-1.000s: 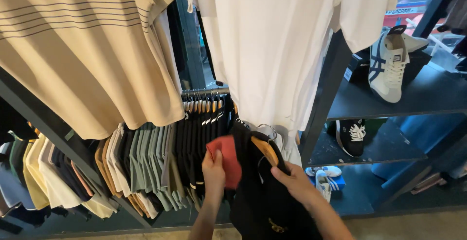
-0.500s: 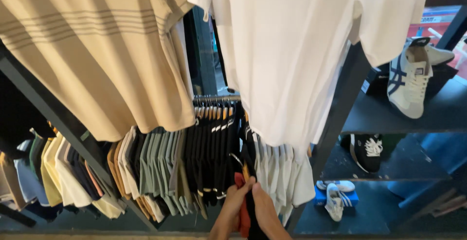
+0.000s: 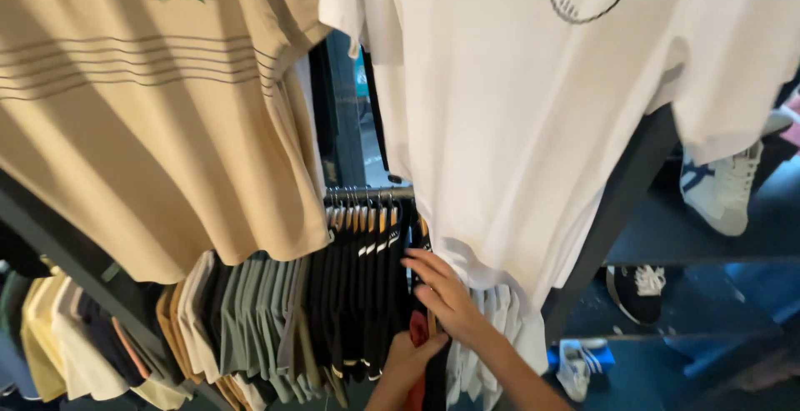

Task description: Wiping and cleaning clothes hanging on a retail rack using a red cloth.

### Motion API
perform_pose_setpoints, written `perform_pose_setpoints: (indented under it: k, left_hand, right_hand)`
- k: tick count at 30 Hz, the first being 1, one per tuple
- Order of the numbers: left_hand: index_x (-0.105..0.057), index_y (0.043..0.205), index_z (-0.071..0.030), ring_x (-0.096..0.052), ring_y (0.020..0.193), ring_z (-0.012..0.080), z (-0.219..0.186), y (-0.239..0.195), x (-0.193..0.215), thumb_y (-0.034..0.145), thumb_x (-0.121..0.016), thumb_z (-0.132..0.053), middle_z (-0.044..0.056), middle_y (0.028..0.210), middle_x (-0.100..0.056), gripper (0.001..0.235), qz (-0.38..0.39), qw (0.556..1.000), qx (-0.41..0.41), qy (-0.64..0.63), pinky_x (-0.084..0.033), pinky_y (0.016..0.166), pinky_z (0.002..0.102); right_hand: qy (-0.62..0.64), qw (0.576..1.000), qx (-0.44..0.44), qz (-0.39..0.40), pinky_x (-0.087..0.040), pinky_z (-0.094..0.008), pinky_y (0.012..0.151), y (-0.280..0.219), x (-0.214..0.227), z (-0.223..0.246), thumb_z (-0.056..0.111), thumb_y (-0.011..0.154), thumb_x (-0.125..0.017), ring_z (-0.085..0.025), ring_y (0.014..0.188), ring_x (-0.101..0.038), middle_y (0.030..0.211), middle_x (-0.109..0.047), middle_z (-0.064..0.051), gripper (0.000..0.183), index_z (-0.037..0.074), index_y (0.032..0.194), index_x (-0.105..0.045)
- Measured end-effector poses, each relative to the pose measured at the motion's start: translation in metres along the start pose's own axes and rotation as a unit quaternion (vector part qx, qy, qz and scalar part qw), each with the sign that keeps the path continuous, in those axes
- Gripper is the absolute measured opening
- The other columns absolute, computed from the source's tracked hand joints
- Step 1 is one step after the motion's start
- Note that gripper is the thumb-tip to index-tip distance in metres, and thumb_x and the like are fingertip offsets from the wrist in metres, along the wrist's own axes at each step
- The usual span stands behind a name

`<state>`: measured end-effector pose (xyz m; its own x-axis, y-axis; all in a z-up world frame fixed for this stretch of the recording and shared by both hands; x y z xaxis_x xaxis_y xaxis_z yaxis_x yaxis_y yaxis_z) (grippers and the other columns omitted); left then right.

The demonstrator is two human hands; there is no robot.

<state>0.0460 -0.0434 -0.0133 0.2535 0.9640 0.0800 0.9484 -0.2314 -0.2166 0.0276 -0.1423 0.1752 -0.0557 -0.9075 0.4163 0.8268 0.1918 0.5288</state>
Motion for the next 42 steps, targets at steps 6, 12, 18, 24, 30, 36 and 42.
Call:
perform_pose_setpoints:
  k: [6, 12, 18, 24, 30, 36, 42]
  left_hand:
    - [-0.079, 0.093, 0.001, -0.062, 0.067, 0.0141, -0.005, 0.03, 0.013, 0.083, -0.08, -0.031, 0.006, 0.078, -0.075, 0.033, -0.014, 0.999, 0.017, 0.033, -0.052, 0.066, 0.027]
    - [-0.076, 0.1, -0.004, -0.073, 0.075, 0.0214, 0.007, 0.086, 0.029, 0.086, -0.075, -0.035, 0.007, 0.087, -0.08, 0.034, -0.024, 0.993, -0.007, 0.117, -0.056, 0.072, 0.032]
    - [-0.076, 0.093, -0.008, -0.07, 0.071, 0.0305, 0.046, 0.154, 0.046, 0.081, -0.074, -0.045, 0.011, 0.082, -0.077, 0.039, -0.053, 0.979, 0.005, 0.198, -0.055, 0.068, 0.04]
    - [-0.075, 0.088, -0.005, -0.065, 0.065, 0.0274, 0.009, 0.191, 0.053, 0.078, -0.074, -0.058, 0.01, 0.075, -0.073, 0.054, -0.044, 0.978, -0.007, 0.205, -0.054, 0.065, 0.039]
    - [-0.07, 0.075, -0.002, -0.059, 0.055, 0.0246, -0.033, 0.212, 0.051, 0.082, -0.075, -0.051, 0.01, 0.064, -0.067, 0.05, -0.078, 0.982, -0.017, 0.17, -0.052, 0.058, 0.038]
    - [-0.075, 0.109, 0.001, -0.071, 0.112, 0.0394, -0.013, 0.27, 0.055, 0.075, -0.078, -0.064, 0.023, 0.105, -0.076, 0.074, -0.042, 0.979, 0.057, 0.189, -0.057, 0.089, 0.049]
    - [-0.075, 0.109, 0.003, -0.071, 0.111, 0.0405, -0.047, 0.301, 0.058, 0.075, -0.077, -0.06, 0.024, 0.106, -0.075, 0.072, -0.071, 0.974, 0.067, 0.203, -0.058, 0.089, 0.048]
  right_hand:
    - [-0.051, 0.998, 0.015, -0.019, -0.048, -0.031, 0.082, 0.051, -0.03, -0.024, 0.02, 0.1, -0.053, -0.021, 0.087, -0.059, 0.098, -0.061, -0.006, 0.025, 0.003, 0.099, -0.071]
    - [-0.109, 0.981, -0.027, -0.159, -0.05, -0.032, 0.077, 0.086, -0.035, -0.065, 0.023, 0.103, -0.052, -0.023, 0.079, -0.059, 0.09, -0.06, -0.006, 0.029, 0.003, 0.091, -0.069]
    - [-0.089, 0.981, -0.093, -0.145, -0.045, -0.043, 0.1, 0.109, -0.046, -0.126, 0.043, 0.102, -0.035, -0.031, 0.111, -0.057, 0.123, -0.059, -0.014, 0.05, 0.003, 0.12, -0.059]
    - [-0.018, 0.969, -0.176, -0.174, -0.052, -0.033, 0.094, 0.121, -0.019, -0.172, 0.038, 0.104, -0.04, -0.022, 0.102, -0.066, 0.119, -0.068, -0.011, 0.05, 0.002, 0.126, -0.065]
    - [0.025, 0.963, -0.227, -0.143, -0.048, -0.039, 0.1, 0.158, 0.014, -0.197, 0.042, 0.103, -0.037, -0.027, 0.121, -0.061, 0.138, -0.06, -0.015, 0.054, 0.009, 0.144, -0.053]
    - [-0.064, 0.956, -0.252, -0.137, -0.047, -0.041, 0.11, 0.174, 0.043, -0.282, 0.032, 0.098, -0.063, -0.033, 0.129, -0.06, 0.138, -0.061, -0.019, 0.059, 0.016, 0.153, -0.049]
    - [-0.077, 0.964, -0.216, -0.134, -0.051, -0.04, 0.106, 0.181, 0.038, -0.283, 0.024, 0.1, -0.06, -0.03, 0.123, -0.063, 0.128, -0.066, -0.013, 0.045, 0.015, 0.145, -0.059]
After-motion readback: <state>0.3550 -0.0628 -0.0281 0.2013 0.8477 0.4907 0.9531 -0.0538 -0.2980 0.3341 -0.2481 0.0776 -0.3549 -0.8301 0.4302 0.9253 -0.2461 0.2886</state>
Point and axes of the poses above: each hand's wrist, its own y-axis towards the middle knuckle, its own x-axis out of the back of the hand, z = x × y, the point moved 10 cm from there along y, towards the middle knuckle
